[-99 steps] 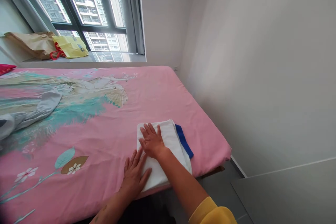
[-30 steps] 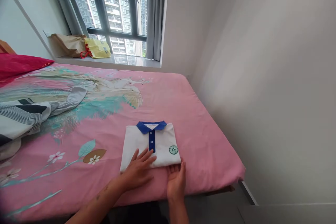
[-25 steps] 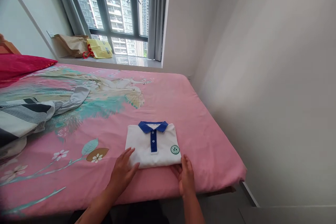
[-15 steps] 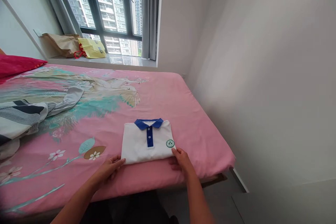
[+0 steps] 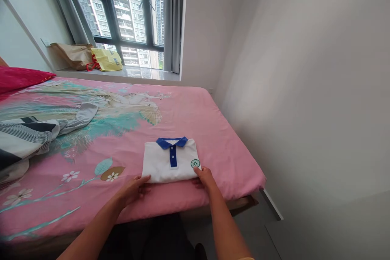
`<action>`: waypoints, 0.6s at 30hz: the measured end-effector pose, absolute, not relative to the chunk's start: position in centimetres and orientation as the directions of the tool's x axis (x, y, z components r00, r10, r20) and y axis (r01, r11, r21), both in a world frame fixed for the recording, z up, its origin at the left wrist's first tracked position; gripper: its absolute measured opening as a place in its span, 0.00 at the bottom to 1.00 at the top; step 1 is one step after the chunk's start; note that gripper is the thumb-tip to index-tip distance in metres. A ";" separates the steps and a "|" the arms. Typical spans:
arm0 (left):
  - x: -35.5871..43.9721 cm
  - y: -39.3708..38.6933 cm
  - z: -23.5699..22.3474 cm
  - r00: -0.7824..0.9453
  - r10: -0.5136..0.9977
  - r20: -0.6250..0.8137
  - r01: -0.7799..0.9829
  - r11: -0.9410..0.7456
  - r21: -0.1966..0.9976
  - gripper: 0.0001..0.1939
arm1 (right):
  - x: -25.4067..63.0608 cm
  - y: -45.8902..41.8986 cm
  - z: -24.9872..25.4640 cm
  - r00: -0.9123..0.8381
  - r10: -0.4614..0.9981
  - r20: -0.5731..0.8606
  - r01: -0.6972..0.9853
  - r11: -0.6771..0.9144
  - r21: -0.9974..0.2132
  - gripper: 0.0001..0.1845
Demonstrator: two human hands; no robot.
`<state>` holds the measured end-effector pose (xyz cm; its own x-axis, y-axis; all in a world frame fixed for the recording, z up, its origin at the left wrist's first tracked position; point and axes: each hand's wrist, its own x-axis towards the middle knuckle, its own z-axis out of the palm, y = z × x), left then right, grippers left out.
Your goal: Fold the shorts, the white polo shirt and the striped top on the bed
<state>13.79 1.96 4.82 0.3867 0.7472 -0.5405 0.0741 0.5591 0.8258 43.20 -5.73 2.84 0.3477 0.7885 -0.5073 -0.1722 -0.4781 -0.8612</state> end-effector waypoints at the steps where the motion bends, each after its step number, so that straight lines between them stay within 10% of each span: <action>1: 14.1 1.8 4.9 0.342 0.788 -0.512 0.051 0.528 0.848 0.27 | 42.9 -5.8 2.8 0.367 0.788 -0.495 -0.170 -0.467 -0.868 0.24; 11: 8.1 -3.0 2.9 0.153 0.884 -0.442 0.432 0.342 0.834 0.23 | 40.5 -13.8 1.1 0.450 0.788 -0.419 0.039 -0.486 -0.873 0.13; 18: 9.9 -2.8 5.2 0.214 0.945 0.249 0.628 -0.328 0.705 0.17 | 37.6 -13.4 5.4 0.615 0.766 0.185 0.478 -0.176 -0.860 0.13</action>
<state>9.92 -2.82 5.20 0.2137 0.9445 0.2493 0.6282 -0.3283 0.7054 37.59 -13.35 5.44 0.6151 0.7664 0.1852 0.4783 -0.1760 -0.8604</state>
